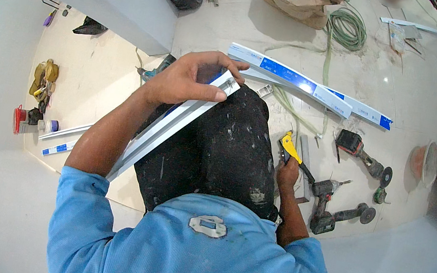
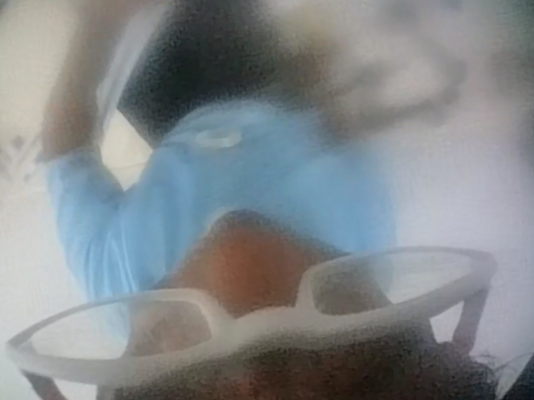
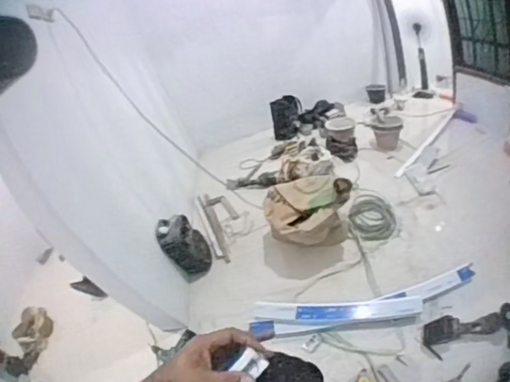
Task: The person sits on the floor and assembles a metal frame using various tools. They use a hammer to secure joints, a drill to create holes, and a grinder to smooth edges. The person handles multiple metal profiles and brackets, fitting them together to form a structure.
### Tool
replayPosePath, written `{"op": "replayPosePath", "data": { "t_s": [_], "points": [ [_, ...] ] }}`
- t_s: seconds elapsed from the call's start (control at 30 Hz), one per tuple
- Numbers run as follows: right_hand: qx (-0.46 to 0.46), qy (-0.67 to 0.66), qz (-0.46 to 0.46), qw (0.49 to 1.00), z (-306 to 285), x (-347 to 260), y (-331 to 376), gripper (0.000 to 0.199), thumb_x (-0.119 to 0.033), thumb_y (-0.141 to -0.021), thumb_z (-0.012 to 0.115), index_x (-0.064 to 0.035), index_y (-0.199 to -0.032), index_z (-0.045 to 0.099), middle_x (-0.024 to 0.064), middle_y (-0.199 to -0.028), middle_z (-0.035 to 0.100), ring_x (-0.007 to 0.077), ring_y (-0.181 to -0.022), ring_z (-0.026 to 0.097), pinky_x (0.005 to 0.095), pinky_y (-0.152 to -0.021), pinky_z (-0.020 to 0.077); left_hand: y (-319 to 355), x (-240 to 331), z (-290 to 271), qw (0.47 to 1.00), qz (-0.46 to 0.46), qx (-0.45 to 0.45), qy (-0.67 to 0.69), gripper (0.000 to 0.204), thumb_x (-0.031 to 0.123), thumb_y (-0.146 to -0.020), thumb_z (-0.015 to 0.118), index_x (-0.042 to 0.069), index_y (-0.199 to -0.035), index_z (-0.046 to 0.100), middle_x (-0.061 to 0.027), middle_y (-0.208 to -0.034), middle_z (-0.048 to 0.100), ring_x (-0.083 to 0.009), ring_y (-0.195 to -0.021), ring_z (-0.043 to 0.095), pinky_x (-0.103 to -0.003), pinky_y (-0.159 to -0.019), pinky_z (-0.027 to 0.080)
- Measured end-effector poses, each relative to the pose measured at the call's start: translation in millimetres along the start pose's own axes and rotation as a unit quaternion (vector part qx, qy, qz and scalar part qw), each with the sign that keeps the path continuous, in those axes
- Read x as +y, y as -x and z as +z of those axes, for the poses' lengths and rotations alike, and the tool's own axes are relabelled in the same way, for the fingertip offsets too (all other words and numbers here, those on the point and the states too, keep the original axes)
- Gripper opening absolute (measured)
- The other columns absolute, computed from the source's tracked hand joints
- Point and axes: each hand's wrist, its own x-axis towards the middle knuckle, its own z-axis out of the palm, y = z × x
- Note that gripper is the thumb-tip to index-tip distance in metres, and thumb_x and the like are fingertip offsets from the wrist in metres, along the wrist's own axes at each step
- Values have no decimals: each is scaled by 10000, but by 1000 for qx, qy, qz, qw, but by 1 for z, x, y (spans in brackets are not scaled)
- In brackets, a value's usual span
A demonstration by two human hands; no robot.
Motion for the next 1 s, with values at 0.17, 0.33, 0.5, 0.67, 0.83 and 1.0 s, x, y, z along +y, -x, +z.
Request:
{"op": "replayPosePath", "data": {
  "t_s": [0.17,0.33,0.5,0.67,0.83,1.0],
  "points": [
    [-16,4,-4,1000,-8,-3,-3,455,-235,-911,816,3,-1252,632,266,-1163,692,460,-1119,685,561,-930,572,4,4,-5,1000,-19,-23,-7,610,322,-896,855,28,-1402,681,-283,-1570,579,-396,-1575,436,-543,-1331,265],
    [-36,90,-4,995,-19,-9,-9,394,-312,-900,822,-26,-1141,696,213,-1029,725,427,-1001,726,584,-851,590,15,-1,-9,997,-51,-6,-63,741,394,-911,835,61,-1533,610,-287,-1627,529,-385,-1552,463,-522,-1306,323],
    [-132,153,35,979,-35,-14,-25,380,-419,-881,806,-55,-977,750,215,-953,776,432,-903,766,568,-806,597,22,14,1,981,-30,-35,-191,943,423,-822,878,180,-1650,500,-240,-1612,562,-407,-1488,539,-508,-1262,412],
    [79,-156,-134,975,-145,-124,-57,294,-280,-982,783,-10,-1100,786,227,-934,774,358,-859,784,460,-812,613,22,28,15,975,-79,-58,-201,870,242,-796,844,182,-1597,510,-145,-1595,595,-336,-1484,549,-490,-1259,413],
    [154,-302,-386,858,-313,-293,-21,259,-60,-857,880,-10,-1094,789,137,-996,727,300,-829,715,409,-731,576,25,16,23,974,-32,-22,-222,873,309,-761,846,138,-1562,544,-239,-1361,694,-368,-1178,707,-487,-1054,553],
    [203,-201,-534,796,-308,-312,-43,329,-52,-785,896,-45,-1102,807,100,-986,702,285,-818,662,411,-688,541,22,27,27,974,-70,-37,-214,908,201,-785,871,122,-1609,499,-176,-1543,622,-338,-1438,584,-462,-1250,438]
  ]
}}
